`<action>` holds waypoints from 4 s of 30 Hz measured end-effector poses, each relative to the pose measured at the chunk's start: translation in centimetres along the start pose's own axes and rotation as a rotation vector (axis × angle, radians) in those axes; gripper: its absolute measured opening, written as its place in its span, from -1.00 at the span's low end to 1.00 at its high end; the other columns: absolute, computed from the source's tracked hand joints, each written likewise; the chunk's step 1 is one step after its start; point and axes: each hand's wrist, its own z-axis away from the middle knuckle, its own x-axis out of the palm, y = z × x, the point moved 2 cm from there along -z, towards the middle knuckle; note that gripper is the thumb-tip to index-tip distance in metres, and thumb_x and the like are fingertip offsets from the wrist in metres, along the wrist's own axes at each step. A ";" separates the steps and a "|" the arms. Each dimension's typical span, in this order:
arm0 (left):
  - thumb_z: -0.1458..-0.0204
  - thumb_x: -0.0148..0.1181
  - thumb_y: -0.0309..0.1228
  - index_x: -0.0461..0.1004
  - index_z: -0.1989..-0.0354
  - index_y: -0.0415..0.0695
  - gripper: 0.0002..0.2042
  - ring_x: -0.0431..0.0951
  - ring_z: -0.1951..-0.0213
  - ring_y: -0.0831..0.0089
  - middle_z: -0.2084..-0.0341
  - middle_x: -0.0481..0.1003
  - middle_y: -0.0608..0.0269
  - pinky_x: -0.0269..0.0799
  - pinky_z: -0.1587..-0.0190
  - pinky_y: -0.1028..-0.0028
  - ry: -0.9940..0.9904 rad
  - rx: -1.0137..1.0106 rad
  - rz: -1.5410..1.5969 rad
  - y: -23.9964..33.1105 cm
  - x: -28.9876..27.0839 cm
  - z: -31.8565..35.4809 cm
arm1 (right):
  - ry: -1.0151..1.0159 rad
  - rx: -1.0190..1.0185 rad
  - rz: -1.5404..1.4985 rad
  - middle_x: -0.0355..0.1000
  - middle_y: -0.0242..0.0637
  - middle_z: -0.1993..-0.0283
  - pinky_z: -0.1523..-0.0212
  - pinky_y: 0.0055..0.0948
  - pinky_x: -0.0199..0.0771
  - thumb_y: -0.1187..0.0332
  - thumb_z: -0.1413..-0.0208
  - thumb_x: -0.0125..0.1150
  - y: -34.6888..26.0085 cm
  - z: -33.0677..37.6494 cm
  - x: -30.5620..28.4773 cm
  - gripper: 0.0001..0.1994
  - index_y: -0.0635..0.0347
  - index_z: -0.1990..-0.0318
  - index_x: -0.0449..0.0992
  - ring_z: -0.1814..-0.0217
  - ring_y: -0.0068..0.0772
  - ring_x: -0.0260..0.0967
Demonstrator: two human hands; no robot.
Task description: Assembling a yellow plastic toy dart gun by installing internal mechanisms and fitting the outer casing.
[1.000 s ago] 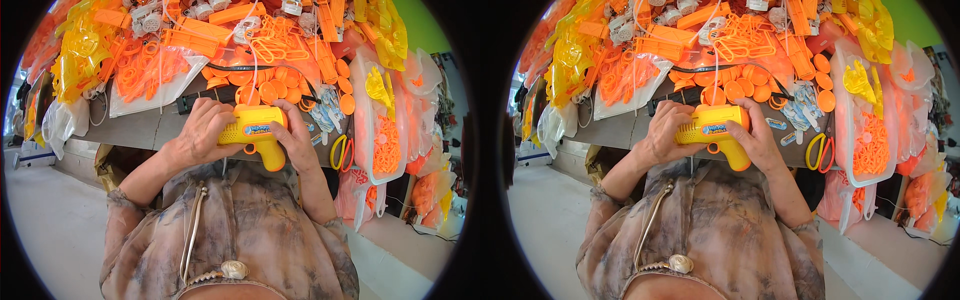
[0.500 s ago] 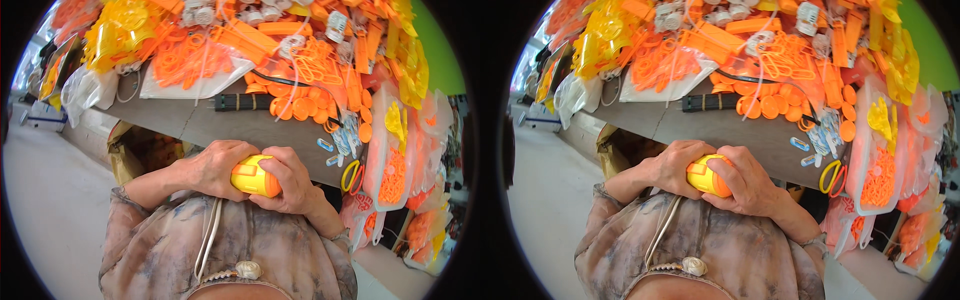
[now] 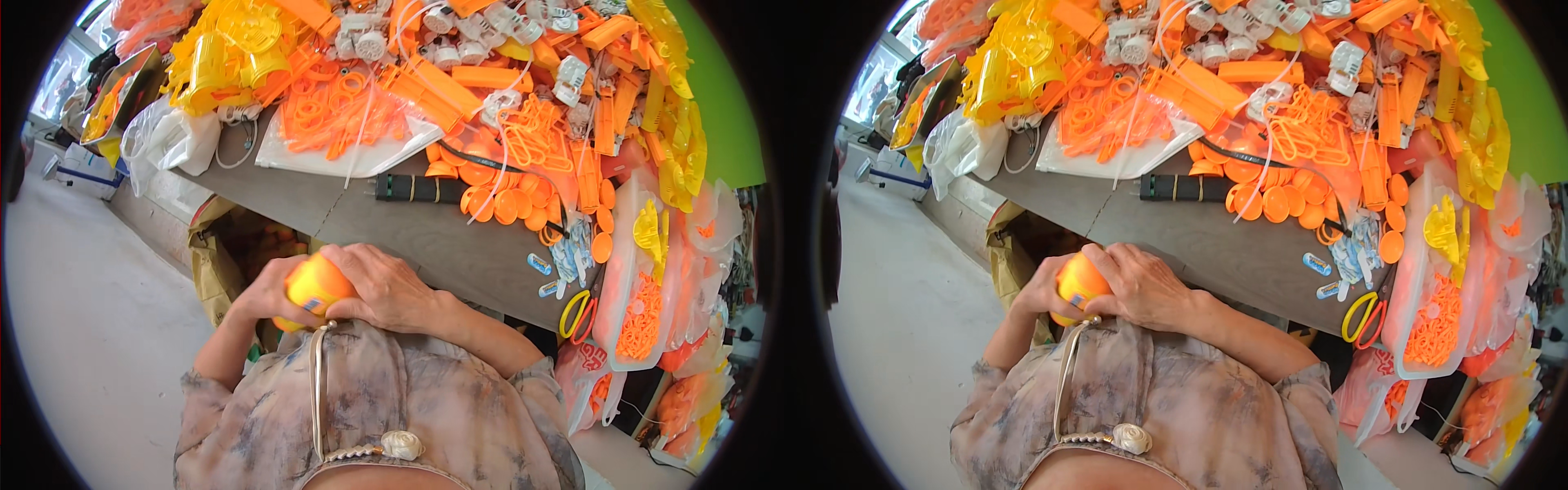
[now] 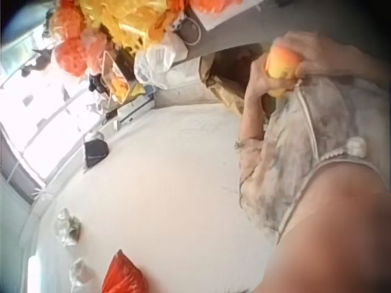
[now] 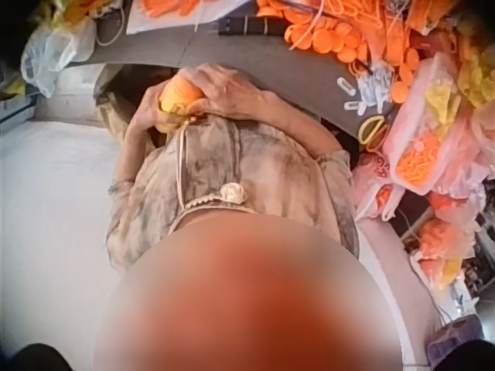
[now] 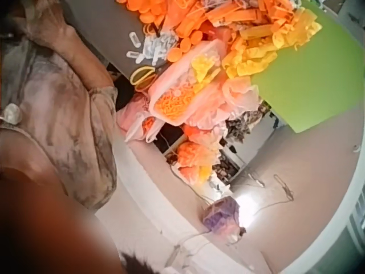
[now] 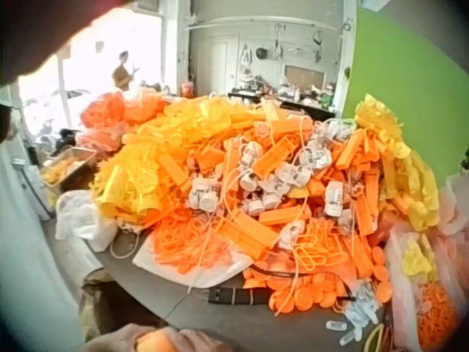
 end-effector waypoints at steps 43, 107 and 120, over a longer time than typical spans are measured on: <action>0.20 0.27 -0.60 0.48 0.34 -0.27 -0.80 0.47 0.18 0.20 0.22 0.46 0.03 0.37 0.14 0.36 0.179 0.910 -0.445 13.4 7.8 -11.0 | 0.826 0.866 1.071 0.42 -0.14 0.08 0.02 -0.36 0.38 0.49 -0.02 0.09 2.0 20.6 -33.3 -0.73 0.31 0.08 0.43 0.04 -0.23 0.40; 0.25 0.35 -0.37 0.52 0.30 -0.12 -0.72 0.31 0.01 0.10 0.09 0.38 0.12 0.22 0.01 0.18 0.239 0.864 -0.764 7.7 9.3 -11.7 | 0.072 0.524 1.276 0.41 -0.19 0.23 0.17 -0.11 0.20 0.36 0.09 0.16 10.9 -6.3 -17.1 -0.80 0.20 0.27 0.50 0.11 -0.21 0.31; 0.21 0.34 -0.37 0.52 0.28 -0.14 -0.73 0.31 0.00 0.06 0.05 0.37 0.09 0.22 -0.02 0.16 0.258 0.847 -0.746 7.2 9.4 -12.0 | 0.355 0.522 1.086 0.48 -0.14 0.39 0.15 -0.08 0.25 0.36 0.07 0.10 11.2 -4.8 -20.2 -0.82 0.27 0.34 0.47 0.29 -0.19 0.43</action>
